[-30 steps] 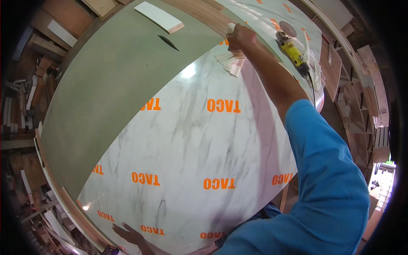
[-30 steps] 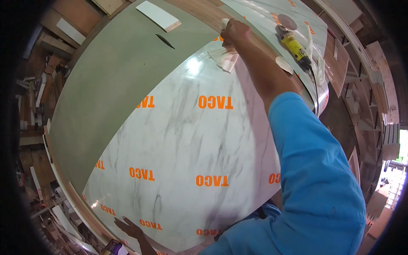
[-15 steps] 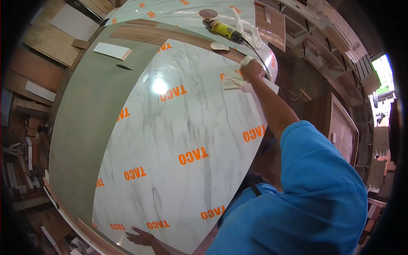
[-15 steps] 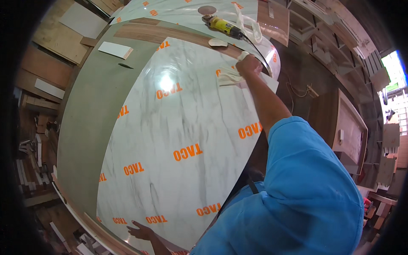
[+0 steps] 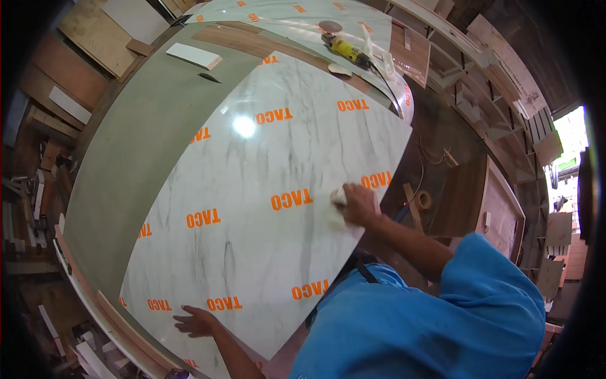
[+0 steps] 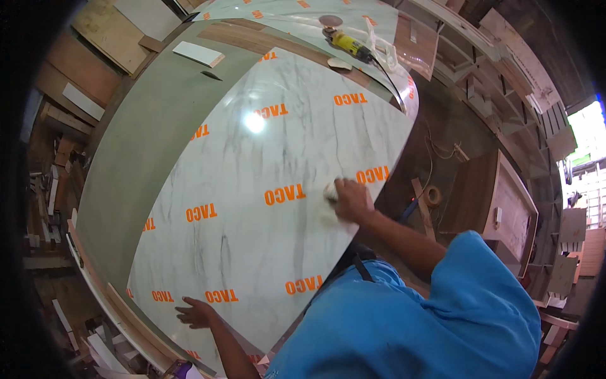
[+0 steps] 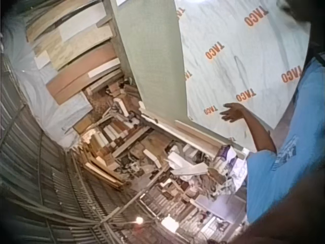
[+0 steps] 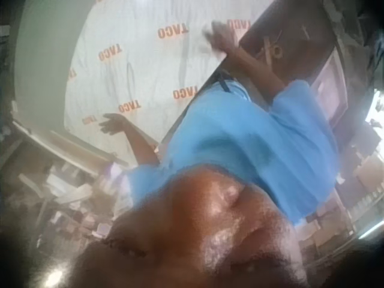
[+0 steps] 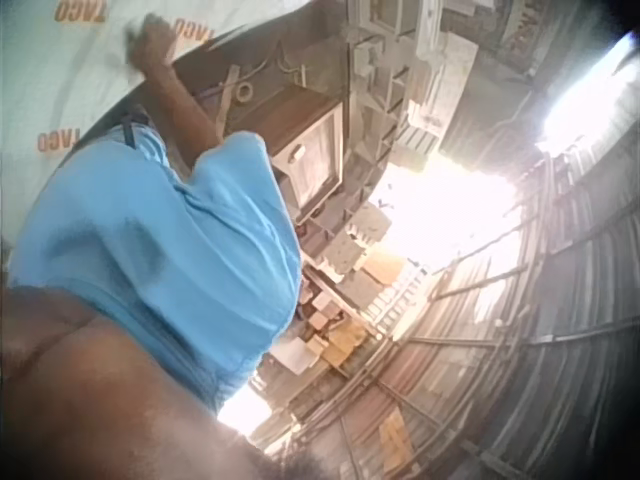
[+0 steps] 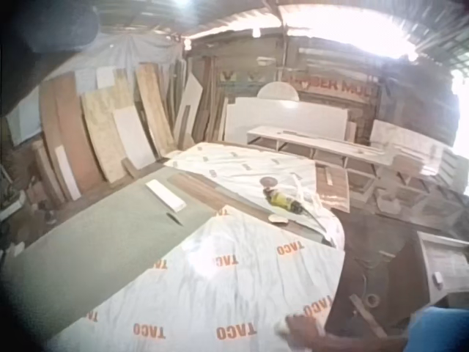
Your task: The person aligns a decorative laminate sheet onto a wooden board, presses it down by hand, and uses a cloth-covered wooden block to smooth out the surface and secure the edges.
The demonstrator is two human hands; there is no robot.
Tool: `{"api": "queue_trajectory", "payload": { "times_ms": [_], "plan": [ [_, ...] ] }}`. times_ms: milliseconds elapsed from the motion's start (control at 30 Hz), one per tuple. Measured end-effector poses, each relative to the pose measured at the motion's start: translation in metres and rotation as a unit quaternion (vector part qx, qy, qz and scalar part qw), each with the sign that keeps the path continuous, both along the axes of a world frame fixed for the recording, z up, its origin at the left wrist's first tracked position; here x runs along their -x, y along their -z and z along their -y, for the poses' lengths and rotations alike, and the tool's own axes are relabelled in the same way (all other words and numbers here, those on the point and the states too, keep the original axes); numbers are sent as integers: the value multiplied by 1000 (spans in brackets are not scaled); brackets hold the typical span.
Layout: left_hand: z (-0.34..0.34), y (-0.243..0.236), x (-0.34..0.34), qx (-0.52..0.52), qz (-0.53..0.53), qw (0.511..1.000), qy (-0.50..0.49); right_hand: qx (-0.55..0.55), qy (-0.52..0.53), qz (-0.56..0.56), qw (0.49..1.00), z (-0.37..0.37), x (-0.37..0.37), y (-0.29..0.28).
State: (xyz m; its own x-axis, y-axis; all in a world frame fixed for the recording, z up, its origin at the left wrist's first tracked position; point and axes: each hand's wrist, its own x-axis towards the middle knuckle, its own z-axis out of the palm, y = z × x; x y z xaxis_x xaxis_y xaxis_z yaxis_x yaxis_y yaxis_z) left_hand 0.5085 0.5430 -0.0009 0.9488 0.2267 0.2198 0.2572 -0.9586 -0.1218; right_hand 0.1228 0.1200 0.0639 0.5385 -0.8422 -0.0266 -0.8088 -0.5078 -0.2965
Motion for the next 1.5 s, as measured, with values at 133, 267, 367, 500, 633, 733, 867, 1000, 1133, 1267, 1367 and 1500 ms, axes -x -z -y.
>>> {"api": "queue_trajectory", "payload": {
  "times_ms": [133,267,367,500,633,733,867,1000,1133,1267,1367,1500],
  "plan": [
    [-9,4,3,-18,-1,1000,-3,3,46,28,999,70,-34,3],
    [-16,5,5,-4,3,1000,-6,67,102,-7,992,231,-90,28],
    [-20,3,5,4,4,1000,-13,81,112,-83,987,339,-126,22],
    [-12,5,-1,8,-5,1000,-10,98,127,-26,987,400,-149,1],
    [-10,1,-3,5,10,1000,7,117,55,-60,990,349,-145,2],
    [1,-7,-1,-2,-9,1000,0,-10,17,-79,997,216,-118,-2],
    [2,-3,-1,-23,-3,1000,14,-2,-157,15,987,13,-43,12],
    [6,-3,1,-15,-3,1000,18,-62,-135,-24,989,-13,-58,-21],
    [-6,3,4,-16,1,1000,12,-7,-60,49,997,115,-140,-2],
    [-18,4,9,-2,-4,1000,-1,59,-11,-37,998,247,-235,6],
    [-14,8,2,13,5,1000,5,136,8,-41,990,346,-269,8],
    [-11,6,-2,-7,13,1000,22,110,25,12,994,372,-287,7]
  ]
}}
